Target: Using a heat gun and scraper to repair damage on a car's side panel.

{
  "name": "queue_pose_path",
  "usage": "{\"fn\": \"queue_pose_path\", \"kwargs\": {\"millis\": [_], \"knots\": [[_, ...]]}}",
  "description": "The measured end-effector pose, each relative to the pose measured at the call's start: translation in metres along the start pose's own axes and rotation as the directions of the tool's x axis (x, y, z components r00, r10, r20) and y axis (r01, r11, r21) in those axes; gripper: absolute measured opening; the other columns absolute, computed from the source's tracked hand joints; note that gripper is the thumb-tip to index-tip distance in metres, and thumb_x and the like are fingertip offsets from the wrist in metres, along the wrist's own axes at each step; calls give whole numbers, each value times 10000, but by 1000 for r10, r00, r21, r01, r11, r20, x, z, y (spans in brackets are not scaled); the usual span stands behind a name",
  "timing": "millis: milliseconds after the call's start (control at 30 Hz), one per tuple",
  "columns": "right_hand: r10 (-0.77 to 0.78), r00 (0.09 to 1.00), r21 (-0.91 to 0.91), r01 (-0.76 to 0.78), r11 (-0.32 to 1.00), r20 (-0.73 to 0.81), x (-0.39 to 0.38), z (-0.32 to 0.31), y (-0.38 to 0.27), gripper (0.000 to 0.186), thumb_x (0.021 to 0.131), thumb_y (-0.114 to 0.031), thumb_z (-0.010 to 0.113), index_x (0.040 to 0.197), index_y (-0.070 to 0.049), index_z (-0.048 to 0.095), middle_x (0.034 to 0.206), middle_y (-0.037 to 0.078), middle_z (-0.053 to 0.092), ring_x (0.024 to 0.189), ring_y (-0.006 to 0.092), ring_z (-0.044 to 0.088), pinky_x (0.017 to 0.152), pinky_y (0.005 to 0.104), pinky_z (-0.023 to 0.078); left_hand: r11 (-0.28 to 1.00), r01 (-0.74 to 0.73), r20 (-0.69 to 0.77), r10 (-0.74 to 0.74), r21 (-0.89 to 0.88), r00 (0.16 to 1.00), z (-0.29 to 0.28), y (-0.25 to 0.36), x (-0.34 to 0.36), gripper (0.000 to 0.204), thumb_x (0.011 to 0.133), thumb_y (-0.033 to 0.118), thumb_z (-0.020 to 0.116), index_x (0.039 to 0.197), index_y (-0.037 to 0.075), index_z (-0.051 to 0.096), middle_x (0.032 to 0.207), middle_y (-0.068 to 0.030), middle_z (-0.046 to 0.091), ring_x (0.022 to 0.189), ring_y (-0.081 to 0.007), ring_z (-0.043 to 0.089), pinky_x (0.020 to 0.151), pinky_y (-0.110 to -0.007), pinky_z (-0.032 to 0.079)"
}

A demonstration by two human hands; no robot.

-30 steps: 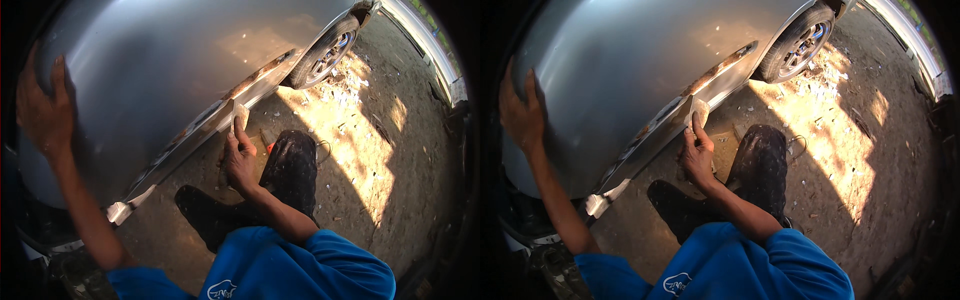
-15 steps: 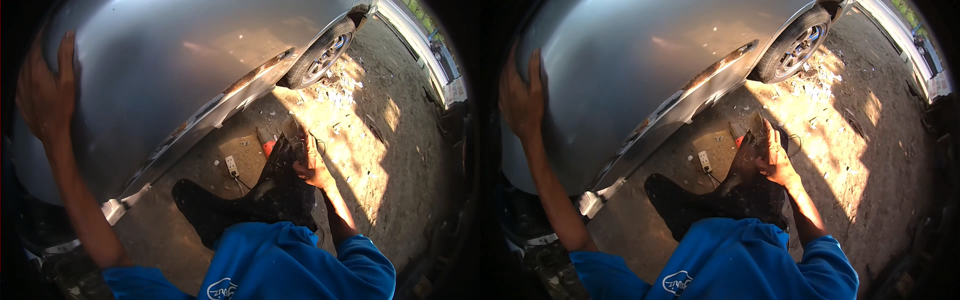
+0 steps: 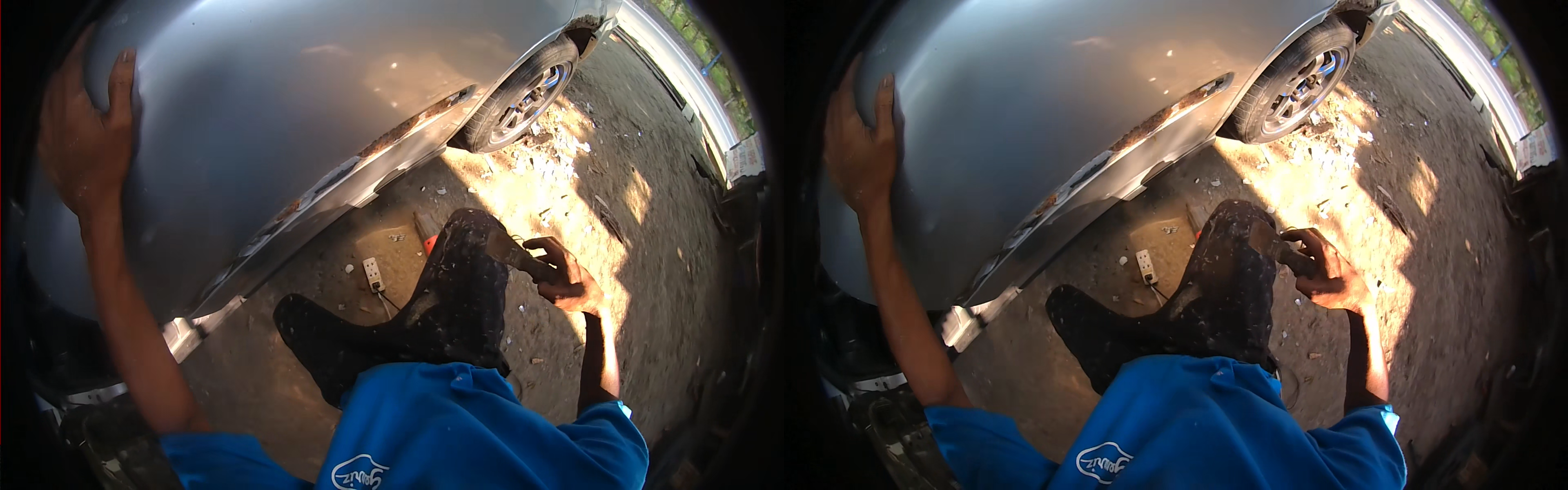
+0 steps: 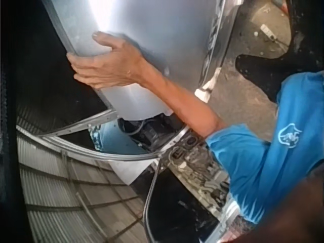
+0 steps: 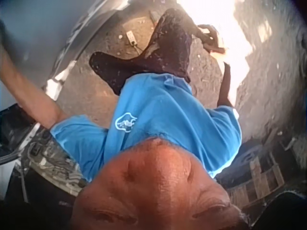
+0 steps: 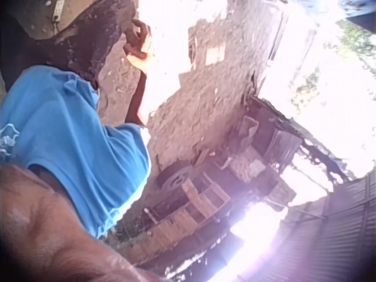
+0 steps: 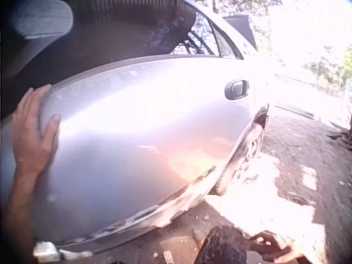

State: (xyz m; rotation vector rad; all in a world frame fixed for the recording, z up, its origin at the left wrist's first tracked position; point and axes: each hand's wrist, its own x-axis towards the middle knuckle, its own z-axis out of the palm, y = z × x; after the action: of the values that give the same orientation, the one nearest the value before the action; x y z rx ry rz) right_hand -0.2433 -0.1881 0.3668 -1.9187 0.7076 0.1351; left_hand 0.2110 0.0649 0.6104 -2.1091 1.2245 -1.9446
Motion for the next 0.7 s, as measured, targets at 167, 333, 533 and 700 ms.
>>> {"fn": "queue_pose_path", "kwargs": {"millis": [167, 333, 533, 700], "knots": [[-67, 989, 169, 89, 981, -133, 2, -2, 12, 550, 707, 29, 589, 1243, -10, 469, 1165, 133, 555, 1026, 229, 596, 913, 366, 483, 1000, 22, 5, -22, 20, 1000, 3, -1, 0, 551, 898, 565, 546, 1309, 198, 576, 1308, -83, 593, 1214, -300, 556, 1016, -444, 441], [-210, 958, 51, 224, 973, -197, 4, -4, -1, 433, 763, 83, 631, 1160, -13, 488, 1074, 112, 581, 947, 213, 641, 856, 323, 520, 999, 35, -10, -34, 15, 999, 1, 1, 0, 556, 903, 576, 527, 1324, 215, 561, 1299, -84, 593, 1213, -298, 557, 1015, -455, 450], [39, 661, 529, 563, 635, -749, 88, 25, 42, 474, 976, -317, 552, 1341, -32, 451, 958, 99, 621, 877, 211, 629, 795, 341, 524, 999, 41, -16, -41, -5, 999, 2, 6, -1, 561, 908, 586, 509, 1340, 231, 545, 1290, -85, 593, 1212, -295, 558, 1014, -465, 459], [108, 589, 596, 802, 45, -801, 150, 34, -43, 404, 992, -454, 469, 1196, -105, 487, 839, 68, 529, 611, 142, 493, 520, 290, 418, 999, 16, -8, -16, -44, 1000, 3, 1, 3, 574, 896, 589, 528, 1307, 193, 581, 1310, -99, 590, 1221, -318, 549, 1027, -444, 430]]}}
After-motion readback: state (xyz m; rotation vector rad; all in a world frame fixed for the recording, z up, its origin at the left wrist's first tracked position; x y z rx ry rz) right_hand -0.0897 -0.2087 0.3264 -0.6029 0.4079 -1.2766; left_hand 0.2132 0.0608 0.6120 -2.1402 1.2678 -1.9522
